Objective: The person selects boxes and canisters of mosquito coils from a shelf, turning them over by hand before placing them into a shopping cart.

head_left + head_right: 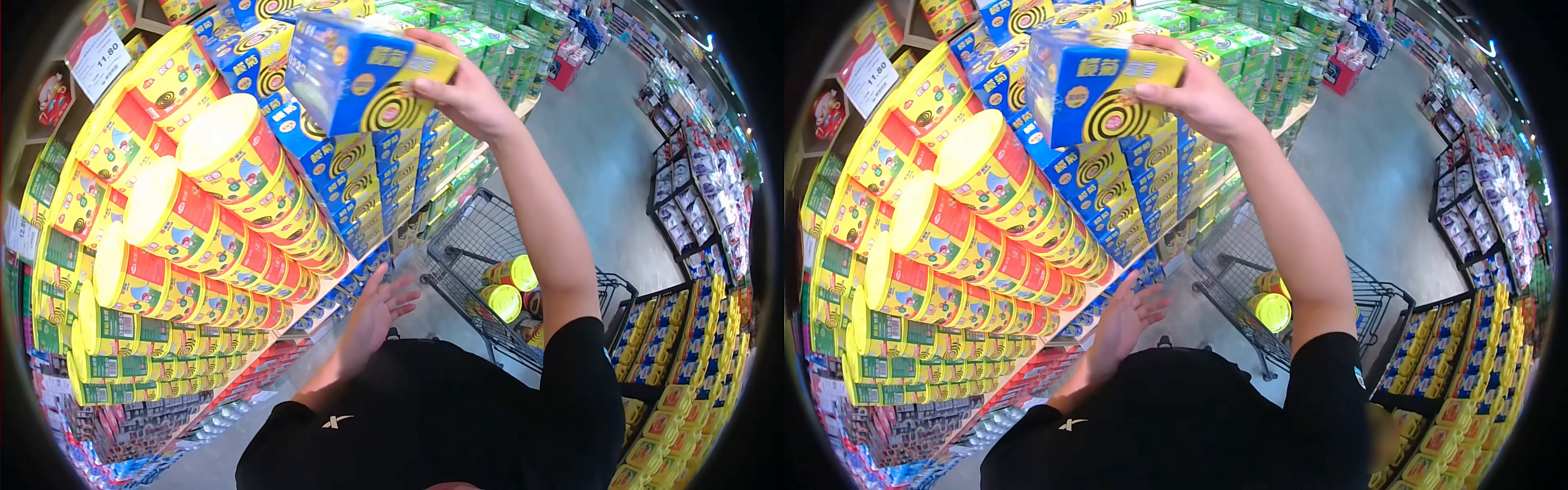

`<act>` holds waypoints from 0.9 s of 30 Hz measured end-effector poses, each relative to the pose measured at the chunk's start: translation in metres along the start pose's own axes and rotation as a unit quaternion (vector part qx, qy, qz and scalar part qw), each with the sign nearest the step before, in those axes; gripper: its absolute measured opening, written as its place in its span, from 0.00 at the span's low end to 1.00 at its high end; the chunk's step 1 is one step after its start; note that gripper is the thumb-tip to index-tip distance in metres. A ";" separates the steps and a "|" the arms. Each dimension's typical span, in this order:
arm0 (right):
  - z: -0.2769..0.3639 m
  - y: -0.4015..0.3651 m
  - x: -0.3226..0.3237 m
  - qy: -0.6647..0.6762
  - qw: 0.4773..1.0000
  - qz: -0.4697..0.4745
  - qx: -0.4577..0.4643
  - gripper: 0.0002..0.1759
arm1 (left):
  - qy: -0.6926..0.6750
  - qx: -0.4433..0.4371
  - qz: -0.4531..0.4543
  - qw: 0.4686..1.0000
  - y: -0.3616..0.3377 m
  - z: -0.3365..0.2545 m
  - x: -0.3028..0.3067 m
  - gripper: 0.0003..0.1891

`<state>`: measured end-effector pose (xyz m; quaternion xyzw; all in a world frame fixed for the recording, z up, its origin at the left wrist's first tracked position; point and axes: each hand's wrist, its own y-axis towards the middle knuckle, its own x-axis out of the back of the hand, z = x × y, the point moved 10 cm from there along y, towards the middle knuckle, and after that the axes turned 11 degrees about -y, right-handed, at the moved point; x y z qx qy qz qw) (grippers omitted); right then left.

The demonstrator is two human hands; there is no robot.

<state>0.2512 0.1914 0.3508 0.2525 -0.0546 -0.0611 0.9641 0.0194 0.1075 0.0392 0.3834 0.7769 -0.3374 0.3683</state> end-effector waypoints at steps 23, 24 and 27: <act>-0.057 0.091 -0.052 -0.121 0.982 0.145 -0.001 0.49 | -0.042 -0.003 -0.063 0.997 -0.022 -0.013 0.050 0.39; -0.054 0.091 -0.054 -0.134 0.981 0.138 0.016 0.51 | -0.038 0.000 -0.061 0.997 -0.021 -0.011 0.052 0.38; -0.053 0.082 -0.047 -0.158 0.982 0.100 -0.017 0.54 | -0.038 0.012 -0.055 0.998 -0.018 -0.007 0.049 0.38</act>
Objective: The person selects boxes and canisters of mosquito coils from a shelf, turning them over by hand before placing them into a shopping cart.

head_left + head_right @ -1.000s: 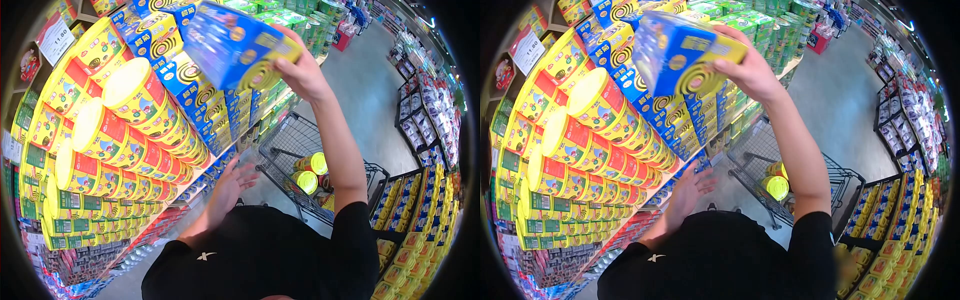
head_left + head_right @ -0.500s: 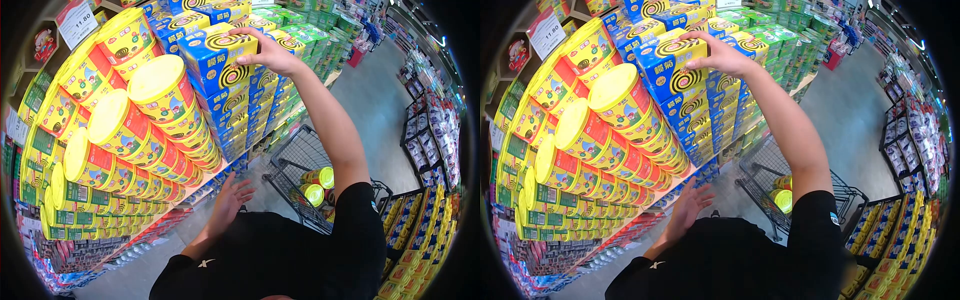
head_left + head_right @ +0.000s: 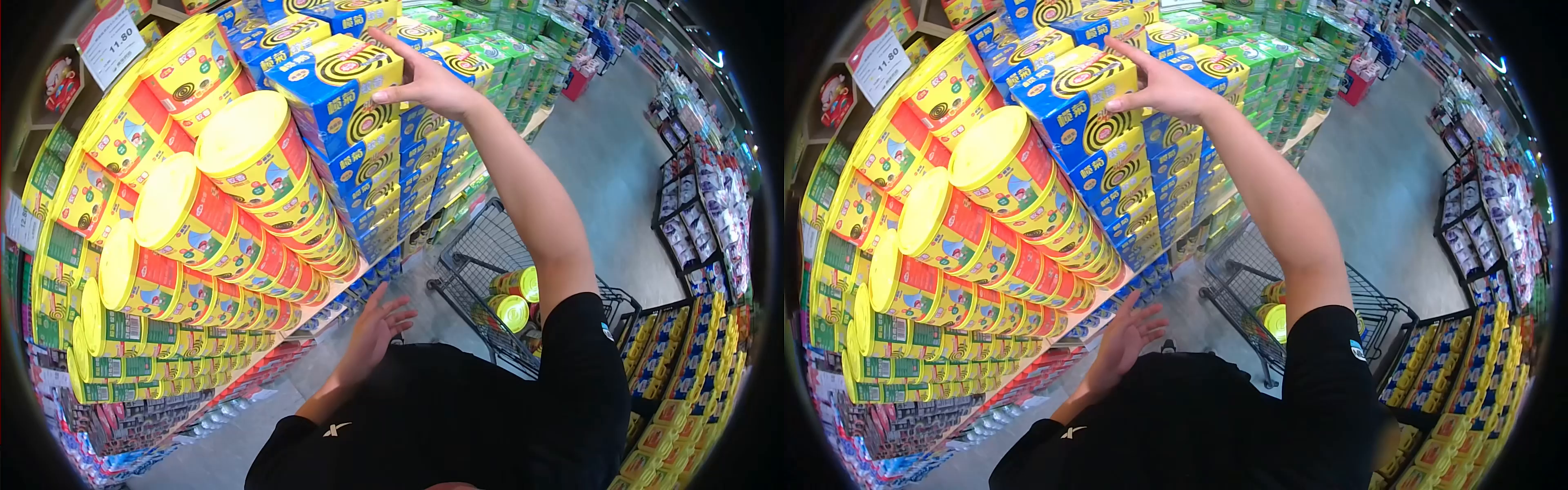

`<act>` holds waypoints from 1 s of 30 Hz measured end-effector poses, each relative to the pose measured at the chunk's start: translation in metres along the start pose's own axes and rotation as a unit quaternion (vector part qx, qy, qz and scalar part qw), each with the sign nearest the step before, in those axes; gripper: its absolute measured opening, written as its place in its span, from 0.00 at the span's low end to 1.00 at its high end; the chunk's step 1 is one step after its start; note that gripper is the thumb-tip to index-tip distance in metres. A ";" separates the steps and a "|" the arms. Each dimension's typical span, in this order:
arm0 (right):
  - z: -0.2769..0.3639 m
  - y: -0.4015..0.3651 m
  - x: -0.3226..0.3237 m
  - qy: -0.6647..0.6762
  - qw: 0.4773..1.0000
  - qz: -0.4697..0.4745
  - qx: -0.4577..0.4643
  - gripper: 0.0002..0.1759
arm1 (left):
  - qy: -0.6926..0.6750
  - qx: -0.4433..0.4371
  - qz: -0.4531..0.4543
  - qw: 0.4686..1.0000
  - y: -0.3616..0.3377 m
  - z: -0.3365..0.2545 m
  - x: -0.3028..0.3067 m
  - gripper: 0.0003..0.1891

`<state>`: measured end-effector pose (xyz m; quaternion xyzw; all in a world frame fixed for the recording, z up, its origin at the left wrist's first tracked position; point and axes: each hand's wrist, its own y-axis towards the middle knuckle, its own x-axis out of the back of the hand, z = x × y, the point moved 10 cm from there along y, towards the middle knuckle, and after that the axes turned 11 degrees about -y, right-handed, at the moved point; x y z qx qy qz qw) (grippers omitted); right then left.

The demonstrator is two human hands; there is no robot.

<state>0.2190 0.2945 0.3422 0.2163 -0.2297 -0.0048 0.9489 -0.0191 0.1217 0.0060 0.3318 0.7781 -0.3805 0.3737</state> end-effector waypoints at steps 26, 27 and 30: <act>-0.145 -0.525 0.107 -0.372 0.744 -0.321 -0.454 0.33 | 0.093 0.173 0.041 0.980 0.023 0.084 -0.034 0.34; -0.161 -0.587 0.102 -0.401 0.701 -0.341 -0.481 0.35 | 0.102 0.175 0.042 0.978 0.024 0.086 -0.036 0.33; -0.198 -0.771 0.070 -0.456 0.535 -0.391 -0.595 0.43 | 0.111 0.193 0.048 0.974 0.025 0.097 -0.040 0.33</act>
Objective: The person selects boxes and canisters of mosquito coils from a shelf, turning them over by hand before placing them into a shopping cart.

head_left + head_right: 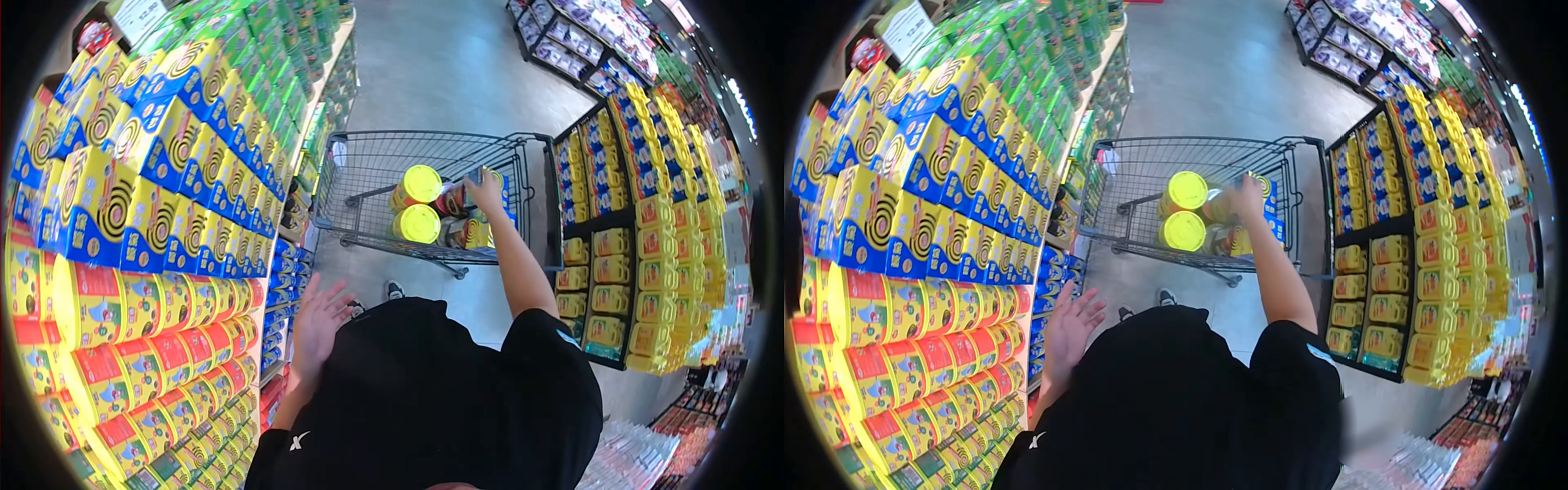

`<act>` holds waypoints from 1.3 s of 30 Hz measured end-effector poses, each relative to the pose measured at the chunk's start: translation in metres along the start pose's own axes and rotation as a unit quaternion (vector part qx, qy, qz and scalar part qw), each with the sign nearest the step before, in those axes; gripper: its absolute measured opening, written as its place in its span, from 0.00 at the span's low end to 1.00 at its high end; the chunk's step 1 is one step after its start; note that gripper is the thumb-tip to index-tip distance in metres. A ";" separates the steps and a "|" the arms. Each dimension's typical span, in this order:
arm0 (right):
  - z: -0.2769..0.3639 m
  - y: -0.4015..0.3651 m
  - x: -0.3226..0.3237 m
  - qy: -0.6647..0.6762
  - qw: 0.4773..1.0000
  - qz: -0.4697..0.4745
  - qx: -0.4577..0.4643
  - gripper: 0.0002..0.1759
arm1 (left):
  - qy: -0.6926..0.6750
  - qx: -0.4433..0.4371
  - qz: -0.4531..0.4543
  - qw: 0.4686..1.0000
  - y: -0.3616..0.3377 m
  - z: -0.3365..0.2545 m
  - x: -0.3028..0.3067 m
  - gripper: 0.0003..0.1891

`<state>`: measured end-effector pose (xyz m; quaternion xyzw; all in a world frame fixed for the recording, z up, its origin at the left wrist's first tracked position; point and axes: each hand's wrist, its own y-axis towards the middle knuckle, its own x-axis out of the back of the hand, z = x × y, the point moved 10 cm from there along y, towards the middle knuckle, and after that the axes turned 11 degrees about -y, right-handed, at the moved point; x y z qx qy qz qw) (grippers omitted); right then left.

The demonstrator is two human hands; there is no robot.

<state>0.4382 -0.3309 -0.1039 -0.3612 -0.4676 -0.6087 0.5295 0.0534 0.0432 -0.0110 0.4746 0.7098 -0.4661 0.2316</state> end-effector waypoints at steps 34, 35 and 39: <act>-0.115 -0.101 0.005 -0.043 0.946 0.191 -0.259 0.69 | 0.030 0.025 0.010 0.999 0.023 0.014 -0.020 0.29; -0.108 -0.094 0.004 -0.016 0.955 0.188 -0.228 0.69 | 0.032 0.026 0.018 0.999 0.025 0.013 -0.020 0.28; 0.037 -0.082 0.077 0.136 0.966 0.217 0.032 0.63 | 0.074 0.022 0.040 0.996 0.035 0.009 -0.029 0.26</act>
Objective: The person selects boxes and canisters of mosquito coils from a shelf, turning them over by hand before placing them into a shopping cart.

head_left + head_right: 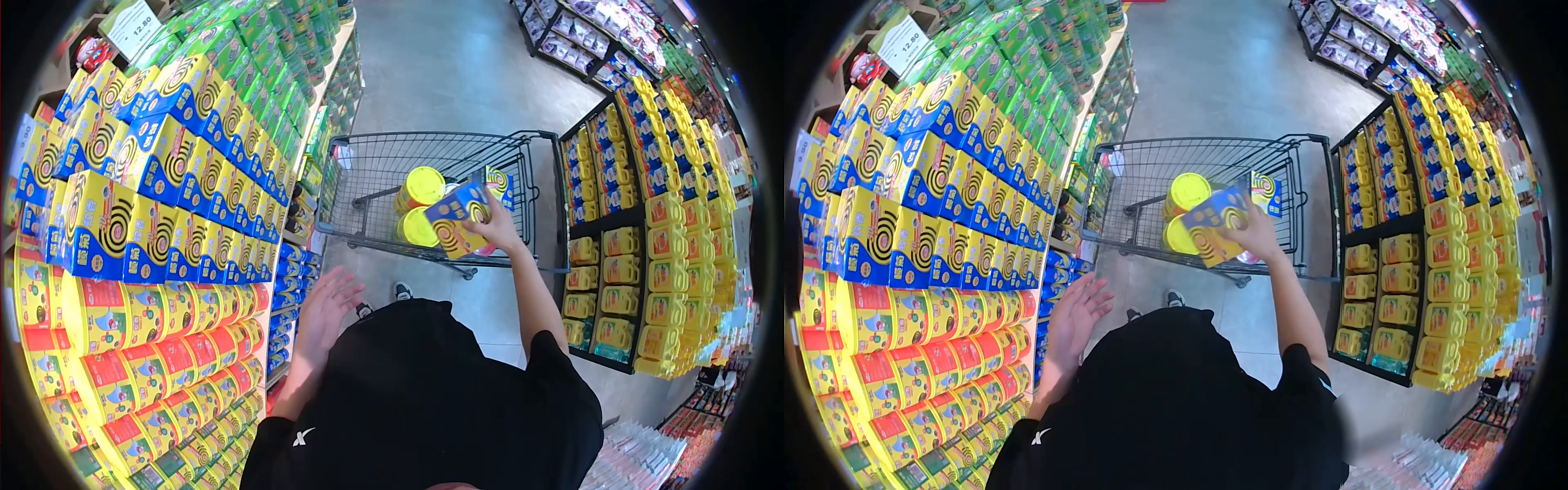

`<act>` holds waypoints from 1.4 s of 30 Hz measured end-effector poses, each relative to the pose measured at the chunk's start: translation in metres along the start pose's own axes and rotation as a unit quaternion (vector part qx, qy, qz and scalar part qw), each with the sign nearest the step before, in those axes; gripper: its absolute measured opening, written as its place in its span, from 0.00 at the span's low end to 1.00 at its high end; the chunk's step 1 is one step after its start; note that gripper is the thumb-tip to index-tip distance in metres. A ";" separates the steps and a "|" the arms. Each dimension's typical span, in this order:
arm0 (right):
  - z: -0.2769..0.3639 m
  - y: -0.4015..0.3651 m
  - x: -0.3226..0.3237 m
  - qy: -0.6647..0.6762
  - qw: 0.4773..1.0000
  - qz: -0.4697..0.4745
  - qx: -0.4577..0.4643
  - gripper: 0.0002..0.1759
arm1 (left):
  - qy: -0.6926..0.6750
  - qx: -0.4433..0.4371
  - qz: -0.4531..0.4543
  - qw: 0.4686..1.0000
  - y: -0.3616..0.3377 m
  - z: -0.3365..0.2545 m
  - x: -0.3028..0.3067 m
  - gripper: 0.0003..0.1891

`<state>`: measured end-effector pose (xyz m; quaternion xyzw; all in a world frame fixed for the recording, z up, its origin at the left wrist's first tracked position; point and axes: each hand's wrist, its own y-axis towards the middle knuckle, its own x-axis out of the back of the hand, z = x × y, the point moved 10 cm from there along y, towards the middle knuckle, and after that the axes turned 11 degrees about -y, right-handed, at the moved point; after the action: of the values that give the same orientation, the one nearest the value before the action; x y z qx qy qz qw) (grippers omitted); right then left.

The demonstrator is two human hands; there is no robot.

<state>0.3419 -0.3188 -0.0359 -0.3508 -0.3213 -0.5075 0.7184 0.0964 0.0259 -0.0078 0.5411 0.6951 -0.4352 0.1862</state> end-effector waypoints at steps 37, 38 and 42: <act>0.268 -0.077 -0.148 0.428 0.776 0.459 0.066 0.25 | 0.049 -0.019 -0.253 0.966 -0.016 -0.029 0.085 0.36; 0.266 -0.076 -0.149 0.446 0.762 0.466 0.054 0.25 | 0.047 -0.034 -0.268 0.962 -0.016 -0.029 0.090 0.35; 0.240 -0.074 -0.159 0.544 0.679 0.492 0.022 0.30 | 0.056 -0.120 -0.184 0.974 -0.023 -0.047 0.066 0.25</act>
<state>0.2023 -0.0572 -0.0210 -0.1044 0.3340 -0.1751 0.9203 0.0626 0.1019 -0.0204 0.4011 0.8392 -0.3446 0.1268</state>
